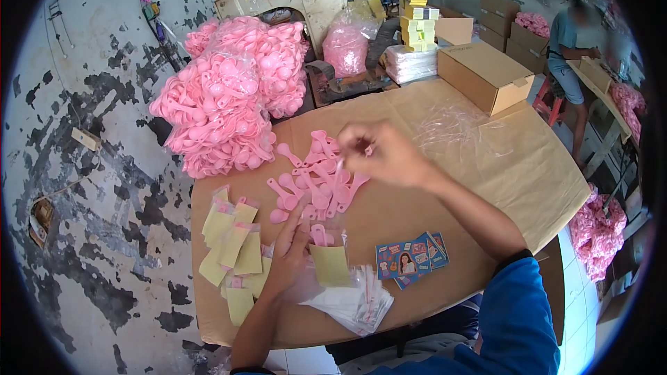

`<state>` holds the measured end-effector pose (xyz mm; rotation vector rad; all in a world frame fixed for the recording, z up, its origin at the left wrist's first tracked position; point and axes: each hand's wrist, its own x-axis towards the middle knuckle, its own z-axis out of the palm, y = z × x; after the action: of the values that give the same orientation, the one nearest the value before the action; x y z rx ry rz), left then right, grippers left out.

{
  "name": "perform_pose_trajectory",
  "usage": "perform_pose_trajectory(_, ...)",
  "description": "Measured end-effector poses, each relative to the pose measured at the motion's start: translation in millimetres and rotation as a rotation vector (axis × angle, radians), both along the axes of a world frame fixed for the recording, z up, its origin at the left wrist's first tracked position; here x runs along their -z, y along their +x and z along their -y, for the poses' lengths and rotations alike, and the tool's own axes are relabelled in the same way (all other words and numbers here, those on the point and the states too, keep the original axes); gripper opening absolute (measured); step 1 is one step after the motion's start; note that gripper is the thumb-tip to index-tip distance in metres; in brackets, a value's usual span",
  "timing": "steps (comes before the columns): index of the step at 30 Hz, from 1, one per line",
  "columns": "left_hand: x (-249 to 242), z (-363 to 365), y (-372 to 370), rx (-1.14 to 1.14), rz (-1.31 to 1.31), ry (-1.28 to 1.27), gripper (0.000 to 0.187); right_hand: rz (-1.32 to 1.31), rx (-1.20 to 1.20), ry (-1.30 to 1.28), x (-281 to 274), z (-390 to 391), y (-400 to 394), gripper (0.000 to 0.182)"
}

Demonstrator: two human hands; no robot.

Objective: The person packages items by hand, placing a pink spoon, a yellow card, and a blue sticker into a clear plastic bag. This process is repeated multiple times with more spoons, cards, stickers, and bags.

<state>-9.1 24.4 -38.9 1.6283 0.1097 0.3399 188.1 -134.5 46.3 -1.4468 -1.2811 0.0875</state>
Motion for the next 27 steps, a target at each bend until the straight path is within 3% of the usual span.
perform_pose_trajectory(3, -11, 3, 0, -0.014, -0.004, -0.055, 0.045, -0.206, -0.073, 0.038, -22, 24, 33, 0.014)
perform_pose_trajectory(5, -18, 7, 1, -0.080, -0.049, -0.049, 0.043, -0.351, -0.323, -0.056, -26, 51, 74, 0.022)
perform_pose_trajectory(7, -9, 4, 5, -0.072, -0.014, -0.124, 0.042, -0.552, -0.712, -0.136, 6, 80, 139, 0.030)
perform_pose_trajectory(10, 2, 3, 7, -0.088, -0.010, -0.180, 0.038, 0.315, 0.358, -0.710, 61, 110, 184, 0.021)
perform_pose_trajectory(13, 3, 2, 10, -0.125, 0.015, -0.219, 0.034, 0.317, 0.810, -0.382, 50, 120, 180, 0.020)
perform_pose_trajectory(16, 2, 4, 12, -0.126, 0.019, -0.256, 0.030, 0.364, 0.851, -0.213, -1, 103, 133, 0.021)
perform_pose_trajectory(18, 5, 2, 10, -0.126, 0.017, -0.246, 0.029, 0.211, 0.480, -0.068, 2, 80, 101, 0.021)
perform_pose_trajectory(19, 7, 1, 10, -0.130, 0.024, -0.234, 0.029, 0.094, 0.378, -0.110, 8, 63, 69, 0.025)
perform_pose_trajectory(20, 9, 1, 10, -0.136, 0.025, -0.226, 0.029, -0.027, 0.248, -0.326, 3, 51, 29, 0.029)
perform_pose_trajectory(22, 1, 12, 7, -0.157, 0.008, -0.197, 0.029, 0.089, -0.117, -0.448, 26, 35, -15, 0.036)
perform_pose_trajectory(24, 3, 13, 6, -0.176, -0.006, -0.125, 0.028, 0.128, -0.192, -0.589, 39, 18, -49, 0.032)
perform_pose_trajectory(26, 15, 6, 6, -0.190, -0.022, -0.012, 0.026, 0.085, -0.165, -0.488, 51, 15, -41, 0.029)
perform_pose_trajectory(27, 12, 10, 6, -0.196, -0.019, -0.073, 0.026, 0.065, -0.152, -0.440, 56, 14, -35, 0.027)
